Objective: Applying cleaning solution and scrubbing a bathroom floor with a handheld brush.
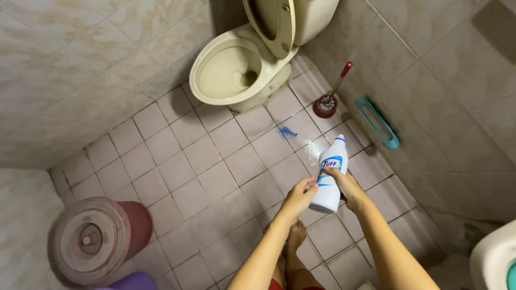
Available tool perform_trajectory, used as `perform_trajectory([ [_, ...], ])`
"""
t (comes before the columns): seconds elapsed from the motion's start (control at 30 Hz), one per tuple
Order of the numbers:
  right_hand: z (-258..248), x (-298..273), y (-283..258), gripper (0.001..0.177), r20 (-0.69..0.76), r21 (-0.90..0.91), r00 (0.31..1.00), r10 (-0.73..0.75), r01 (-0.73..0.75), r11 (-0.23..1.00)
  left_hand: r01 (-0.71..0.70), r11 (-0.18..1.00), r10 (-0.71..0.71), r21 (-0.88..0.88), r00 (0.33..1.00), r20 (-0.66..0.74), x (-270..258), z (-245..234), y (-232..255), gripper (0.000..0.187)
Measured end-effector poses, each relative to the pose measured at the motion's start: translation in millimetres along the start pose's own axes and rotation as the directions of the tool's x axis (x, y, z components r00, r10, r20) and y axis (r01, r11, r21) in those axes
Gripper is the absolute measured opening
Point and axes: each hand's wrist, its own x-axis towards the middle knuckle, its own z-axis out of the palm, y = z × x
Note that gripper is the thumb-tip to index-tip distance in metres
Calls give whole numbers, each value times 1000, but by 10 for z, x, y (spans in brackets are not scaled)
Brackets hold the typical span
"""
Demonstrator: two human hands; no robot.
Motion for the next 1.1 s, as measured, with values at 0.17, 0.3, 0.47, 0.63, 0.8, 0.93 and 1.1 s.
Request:
perform_trajectory([
  [0.17, -114, 8, 114, 58, 9, 256, 1000, -7, 4, 967, -7, 998, 5, -57, 999, -48, -48, 171, -9, 49],
  [0.3, -67, -119, -5, 58, -18, 230, 999, 47, -41, 972, -41, 994, 31, -106, 995, -95, -21, 164, -32, 47],
  [0.47, 19, -52, 40, 62, 56, 136, 998, 41, -48, 990, -11, 994, -9, -109, 984, -180, -61, 76, -97, 45],
  [0.63, 173, -160, 43, 62, 143, 107, 990, 1, -16, 994, 14, 971, -67, -239, 975, -213, -74, -11, -368, 44],
  [0.8, 331, -358, 19, 58, 193, 252, 981, -27, -23, 967, 49, 942, -117, -331, 975, -189, -284, -90, -160, 42],
  [0.93, 410, -388, 67, 58, 181, 397, 984, 0, -73, 915, 55, 944, -118, -327, 978, -175, -323, -201, -90, 41],
  [1.1, 677, -332, 101, 57, 188, 445, 982, 3, -88, 891, 26, 941, -93, -339, 979, -183, -221, -463, -285, 38],
])
